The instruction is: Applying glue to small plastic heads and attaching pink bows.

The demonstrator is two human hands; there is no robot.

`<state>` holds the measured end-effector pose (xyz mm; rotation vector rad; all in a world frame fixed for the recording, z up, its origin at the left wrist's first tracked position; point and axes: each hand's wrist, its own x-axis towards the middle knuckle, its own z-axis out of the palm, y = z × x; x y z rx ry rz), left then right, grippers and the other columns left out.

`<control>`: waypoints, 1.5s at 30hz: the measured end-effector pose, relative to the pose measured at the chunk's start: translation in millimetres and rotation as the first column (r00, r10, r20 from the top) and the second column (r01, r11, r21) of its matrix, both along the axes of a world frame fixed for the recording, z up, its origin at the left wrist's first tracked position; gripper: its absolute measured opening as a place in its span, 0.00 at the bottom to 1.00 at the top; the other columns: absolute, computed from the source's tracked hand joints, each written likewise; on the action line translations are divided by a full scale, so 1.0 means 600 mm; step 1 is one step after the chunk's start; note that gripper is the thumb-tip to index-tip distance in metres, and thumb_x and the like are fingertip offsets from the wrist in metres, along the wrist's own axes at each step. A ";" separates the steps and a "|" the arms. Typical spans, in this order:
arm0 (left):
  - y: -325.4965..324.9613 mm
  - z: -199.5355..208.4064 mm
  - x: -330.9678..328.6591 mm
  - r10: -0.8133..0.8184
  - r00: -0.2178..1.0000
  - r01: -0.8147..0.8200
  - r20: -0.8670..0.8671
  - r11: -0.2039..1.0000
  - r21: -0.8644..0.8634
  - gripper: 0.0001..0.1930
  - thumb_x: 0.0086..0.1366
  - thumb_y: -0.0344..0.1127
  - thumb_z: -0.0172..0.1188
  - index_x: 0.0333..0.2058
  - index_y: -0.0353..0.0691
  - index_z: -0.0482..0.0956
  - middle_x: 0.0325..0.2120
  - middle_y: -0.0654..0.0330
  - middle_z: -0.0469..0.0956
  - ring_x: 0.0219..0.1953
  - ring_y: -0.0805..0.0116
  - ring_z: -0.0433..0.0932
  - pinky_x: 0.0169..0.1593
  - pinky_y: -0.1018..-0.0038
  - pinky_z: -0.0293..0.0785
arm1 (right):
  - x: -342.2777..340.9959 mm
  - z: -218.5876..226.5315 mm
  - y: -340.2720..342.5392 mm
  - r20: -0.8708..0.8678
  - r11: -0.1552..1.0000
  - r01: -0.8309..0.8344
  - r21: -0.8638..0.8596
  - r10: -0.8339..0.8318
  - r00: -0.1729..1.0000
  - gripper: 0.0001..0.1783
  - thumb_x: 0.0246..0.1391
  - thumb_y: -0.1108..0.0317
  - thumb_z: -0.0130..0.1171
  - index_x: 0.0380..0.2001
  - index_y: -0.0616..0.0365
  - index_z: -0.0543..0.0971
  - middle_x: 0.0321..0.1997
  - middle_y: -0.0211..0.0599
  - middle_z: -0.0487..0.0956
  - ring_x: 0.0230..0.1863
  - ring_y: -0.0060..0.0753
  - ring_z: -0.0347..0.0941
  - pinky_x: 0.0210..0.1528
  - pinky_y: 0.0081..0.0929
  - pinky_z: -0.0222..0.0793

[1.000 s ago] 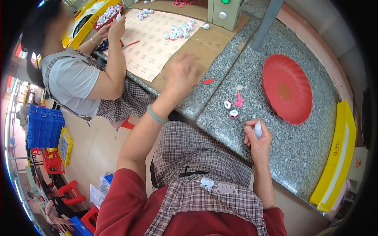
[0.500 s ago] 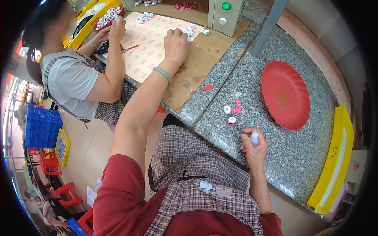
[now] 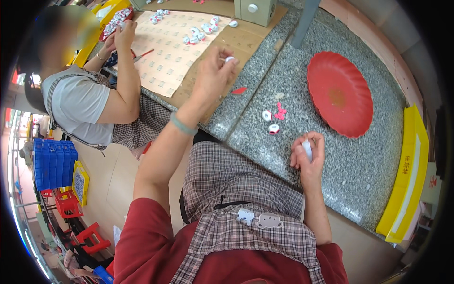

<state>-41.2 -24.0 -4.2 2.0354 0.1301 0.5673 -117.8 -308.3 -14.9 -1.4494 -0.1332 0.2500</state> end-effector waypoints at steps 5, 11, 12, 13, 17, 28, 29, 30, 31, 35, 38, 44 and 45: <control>-0.083 0.010 -0.121 -0.306 0.951 0.224 -0.051 0.792 -0.568 0.12 0.61 0.30 0.55 0.43 0.32 0.71 0.39 0.53 0.78 0.32 0.79 0.73 0.34 0.82 0.70 | 0.008 -0.004 -0.008 0.020 0.977 -0.003 0.212 -0.001 1.000 0.13 0.54 0.72 0.53 0.42 0.61 0.68 0.34 0.36 0.69 0.21 0.18 0.65 0.19 0.14 0.59; -0.132 0.010 -0.196 -0.439 0.896 0.306 0.067 0.500 -0.810 0.13 0.62 0.27 0.52 0.46 0.33 0.72 0.42 0.48 0.76 0.35 0.74 0.75 0.38 0.81 0.72 | 0.001 0.002 -0.021 0.093 0.993 -0.010 0.115 -0.001 0.996 0.16 0.53 0.71 0.56 0.44 0.61 0.67 0.35 0.38 0.68 0.21 0.18 0.66 0.18 0.14 0.59; -0.137 0.010 -0.203 -0.459 0.885 0.310 0.074 0.464 -0.830 0.13 0.62 0.26 0.52 0.46 0.32 0.72 0.42 0.47 0.76 0.36 0.73 0.75 0.39 0.80 0.73 | -0.001 0.001 -0.025 0.094 0.991 -0.005 0.135 -0.008 0.996 0.17 0.52 0.71 0.57 0.45 0.61 0.67 0.35 0.38 0.69 0.21 0.18 0.66 0.18 0.14 0.58; -0.142 0.008 -0.209 -0.462 0.884 0.305 0.069 0.458 -0.835 0.13 0.62 0.26 0.52 0.46 0.32 0.72 0.42 0.47 0.76 0.36 0.73 0.75 0.39 0.80 0.73 | -0.004 0.001 -0.029 0.096 0.988 0.000 0.156 -0.015 0.995 0.18 0.51 0.72 0.58 0.45 0.61 0.67 0.35 0.38 0.69 0.21 0.18 0.67 0.18 0.13 0.58; -0.155 0.005 -0.222 -0.530 0.844 0.323 0.082 0.380 -0.867 0.13 0.63 0.27 0.50 0.46 0.32 0.72 0.44 0.47 0.74 0.37 0.70 0.76 0.41 0.78 0.74 | -0.012 0.020 -0.028 0.049 0.958 0.061 0.282 -0.078 0.996 0.21 0.48 0.75 0.61 0.45 0.62 0.68 0.35 0.39 0.72 0.21 0.19 0.67 0.17 0.12 0.59; -0.166 0.007 -0.230 -0.535 0.841 0.308 0.083 0.347 -0.886 0.11 0.63 0.26 0.49 0.45 0.33 0.72 0.45 0.46 0.74 0.38 0.70 0.77 0.42 0.78 0.74 | -0.033 0.052 -0.024 0.047 0.958 0.179 0.226 -0.194 0.980 0.24 0.45 0.75 0.64 0.47 0.62 0.68 0.36 0.42 0.76 0.23 0.18 0.71 0.19 0.10 0.62; -0.166 0.006 -0.230 -0.534 0.842 0.307 0.083 0.346 -0.887 0.11 0.63 0.26 0.49 0.45 0.33 0.72 0.45 0.46 0.74 0.38 0.70 0.77 0.42 0.78 0.74 | -0.033 0.052 -0.025 0.066 0.959 0.174 0.226 -0.193 0.979 0.24 0.46 0.74 0.64 0.47 0.62 0.68 0.36 0.43 0.76 0.23 0.18 0.71 0.19 0.09 0.63; -0.166 0.004 -0.229 -0.537 0.838 0.322 0.096 0.344 -0.882 0.11 0.63 0.27 0.49 0.44 0.33 0.72 0.45 0.47 0.74 0.38 0.70 0.77 0.42 0.77 0.74 | -0.034 0.052 -0.025 0.086 0.960 0.169 0.225 -0.192 0.978 0.24 0.46 0.73 0.63 0.48 0.63 0.68 0.36 0.43 0.76 0.23 0.18 0.71 0.20 0.09 0.63; -0.165 0.003 -0.229 -0.541 0.834 0.336 0.110 0.341 -0.878 0.11 0.63 0.27 0.50 0.44 0.33 0.73 0.45 0.47 0.74 0.38 0.70 0.77 0.43 0.77 0.74 | -0.034 0.052 -0.025 0.085 0.960 0.168 0.224 -0.190 0.978 0.24 0.46 0.73 0.63 0.48 0.63 0.68 0.36 0.43 0.76 0.23 0.18 0.71 0.20 0.09 0.63; -0.166 -0.003 -0.228 -0.536 0.833 0.348 0.137 0.315 -0.883 0.11 0.62 0.26 0.51 0.44 0.33 0.73 0.43 0.50 0.76 0.39 0.71 0.76 0.43 0.78 0.73 | -0.035 0.050 -0.026 0.113 0.965 0.167 0.205 -0.192 0.975 0.23 0.50 0.69 0.61 0.49 0.64 0.68 0.36 0.43 0.76 0.23 0.18 0.71 0.20 0.10 0.64; -0.167 -0.004 -0.230 -0.531 0.836 0.338 0.139 0.299 -0.892 0.11 0.62 0.27 0.52 0.44 0.33 0.73 0.42 0.50 0.76 0.40 0.71 0.76 0.44 0.77 0.73 | -0.038 0.052 -0.024 0.230 0.976 0.177 0.129 -0.204 0.952 0.23 0.54 0.66 0.58 0.50 0.65 0.67 0.36 0.43 0.77 0.23 0.18 0.71 0.21 0.11 0.64; -0.167 -0.003 -0.231 -0.535 0.841 0.290 0.080 0.321 -0.902 0.14 0.62 0.27 0.52 0.47 0.32 0.71 0.42 0.48 0.76 0.39 0.70 0.76 0.44 0.76 0.74 | -0.044 0.053 -0.022 0.323 0.983 0.178 0.036 -0.180 0.929 0.23 0.54 0.65 0.57 0.51 0.65 0.66 0.36 0.44 0.77 0.24 0.19 0.71 0.22 0.11 0.65; -0.168 -0.003 -0.231 -0.535 0.841 0.288 0.079 0.320 -0.902 0.14 0.62 0.27 0.52 0.47 0.32 0.71 0.42 0.48 0.76 0.39 0.70 0.76 0.44 0.76 0.74 | -0.045 0.054 -0.022 0.323 0.984 0.176 0.036 -0.178 0.930 0.24 0.54 0.65 0.57 0.51 0.65 0.66 0.36 0.44 0.77 0.24 0.19 0.71 0.22 0.11 0.65</control>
